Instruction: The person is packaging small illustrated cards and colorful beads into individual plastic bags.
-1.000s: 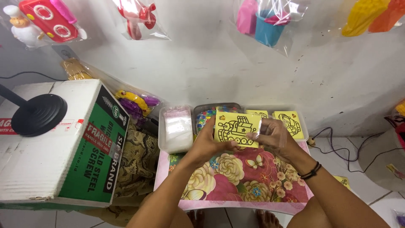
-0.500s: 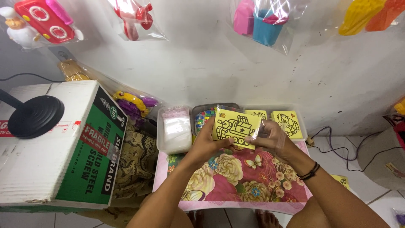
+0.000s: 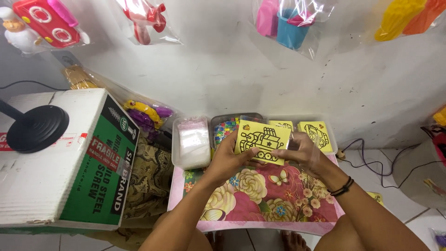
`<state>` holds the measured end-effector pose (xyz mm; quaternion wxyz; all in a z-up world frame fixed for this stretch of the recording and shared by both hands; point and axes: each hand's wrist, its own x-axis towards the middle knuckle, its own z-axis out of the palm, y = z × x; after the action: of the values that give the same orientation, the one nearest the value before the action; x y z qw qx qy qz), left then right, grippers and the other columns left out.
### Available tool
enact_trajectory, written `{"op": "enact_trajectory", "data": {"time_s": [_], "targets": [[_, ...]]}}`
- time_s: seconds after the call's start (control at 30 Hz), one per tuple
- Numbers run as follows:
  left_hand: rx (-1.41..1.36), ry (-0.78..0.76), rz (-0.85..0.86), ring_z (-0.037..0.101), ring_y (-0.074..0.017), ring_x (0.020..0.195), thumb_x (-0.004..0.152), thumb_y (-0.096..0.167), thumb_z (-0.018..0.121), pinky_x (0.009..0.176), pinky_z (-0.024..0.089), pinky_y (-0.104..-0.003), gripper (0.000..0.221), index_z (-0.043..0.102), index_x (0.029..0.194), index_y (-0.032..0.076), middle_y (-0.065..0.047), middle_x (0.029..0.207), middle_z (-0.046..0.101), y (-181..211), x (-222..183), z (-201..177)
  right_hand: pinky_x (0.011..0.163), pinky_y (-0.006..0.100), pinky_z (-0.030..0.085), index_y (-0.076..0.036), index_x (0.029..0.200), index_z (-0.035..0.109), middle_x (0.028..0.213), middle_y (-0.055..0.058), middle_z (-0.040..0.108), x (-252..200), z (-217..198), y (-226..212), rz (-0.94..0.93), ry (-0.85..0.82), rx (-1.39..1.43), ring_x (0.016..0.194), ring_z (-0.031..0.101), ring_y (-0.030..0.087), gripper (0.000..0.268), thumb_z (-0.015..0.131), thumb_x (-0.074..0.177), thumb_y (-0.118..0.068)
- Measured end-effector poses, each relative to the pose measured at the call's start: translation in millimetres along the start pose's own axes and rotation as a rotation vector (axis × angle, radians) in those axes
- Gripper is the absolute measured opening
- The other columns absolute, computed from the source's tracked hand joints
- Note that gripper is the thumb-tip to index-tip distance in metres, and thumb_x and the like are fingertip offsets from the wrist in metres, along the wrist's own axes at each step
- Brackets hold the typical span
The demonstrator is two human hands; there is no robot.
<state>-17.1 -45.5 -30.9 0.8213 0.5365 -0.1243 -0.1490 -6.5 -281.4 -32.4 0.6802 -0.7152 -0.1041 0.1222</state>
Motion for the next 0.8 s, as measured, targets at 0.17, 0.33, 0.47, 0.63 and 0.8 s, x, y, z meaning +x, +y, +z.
{"op": "enact_trajectory", "data": {"time_s": [0.17, 0.33, 0.47, 0.63, 0.8], "targets": [[0.003, 0.005, -0.019, 0.073, -0.0435, 0.082, 0.091, -0.007, 0.064, 0.071, 0.066, -0.050, 0.041, 0.049, 0.128, -0.010, -0.033, 0.102, 0.069, 2, 0, 0, 0.050, 0.034, 0.054, -0.003, 0.076, 0.052, 0.062, 0.014, 0.057, -4, 14, -9, 0.048, 0.085, -0.158, 0.055, 0.059, 0.026, 0.034, 0.085, 0.080, -0.012], [0.024, 0.010, -0.029, 0.073, -0.0439, 0.082, 0.090, -0.006, 0.066, 0.071, 0.066, -0.050, 0.041, 0.048, 0.127, -0.011, -0.034, 0.102, 0.069, -3, 1, -7, 0.044, 0.028, 0.051, -0.005, 0.072, 0.052, 0.059, 0.005, 0.049, -1, 18, 1, 0.030, 0.109, -0.095, 0.048, 0.055, 0.018, 0.039, 0.090, 0.074, -0.011], [0.007, 0.019, -0.036, 0.074, -0.0418, 0.080, 0.090, -0.007, 0.065, 0.070, 0.067, -0.048, 0.041, 0.048, 0.128, -0.010, -0.032, 0.099, 0.070, -10, -1, -14, 0.043, 0.029, 0.045, -0.005, 0.075, 0.046, 0.060, 0.004, 0.042, -2, 22, -8, 0.072, 0.118, -0.118, 0.050, 0.050, 0.018, 0.043, 0.088, 0.079, -0.015], [0.018, 0.038, -0.034, 0.074, -0.0409, 0.077, 0.090, -0.007, 0.065, 0.067, 0.067, -0.046, 0.043, 0.047, 0.129, -0.010, -0.032, 0.098, 0.070, 0, -10, -14, 0.058, 0.037, 0.052, 0.000, 0.090, 0.056, 0.073, 0.016, 0.058, 4, 45, -17, 0.246, 0.180, -0.201, 0.066, 0.057, 0.028, 0.033, 0.084, 0.084, -0.015], [0.098, 0.153, 0.009, 0.074, -0.0409, 0.081, 0.088, -0.004, 0.068, 0.070, 0.067, -0.048, 0.049, 0.046, 0.132, -0.009, -0.032, 0.103, 0.069, 12, -7, -26, 0.071, 0.045, 0.058, 0.006, 0.108, 0.062, 0.088, 0.021, 0.057, 11, 43, -7, 0.061, 0.096, 0.115, 0.078, 0.061, 0.034, 0.046, 0.068, 0.090, -0.036]]}}
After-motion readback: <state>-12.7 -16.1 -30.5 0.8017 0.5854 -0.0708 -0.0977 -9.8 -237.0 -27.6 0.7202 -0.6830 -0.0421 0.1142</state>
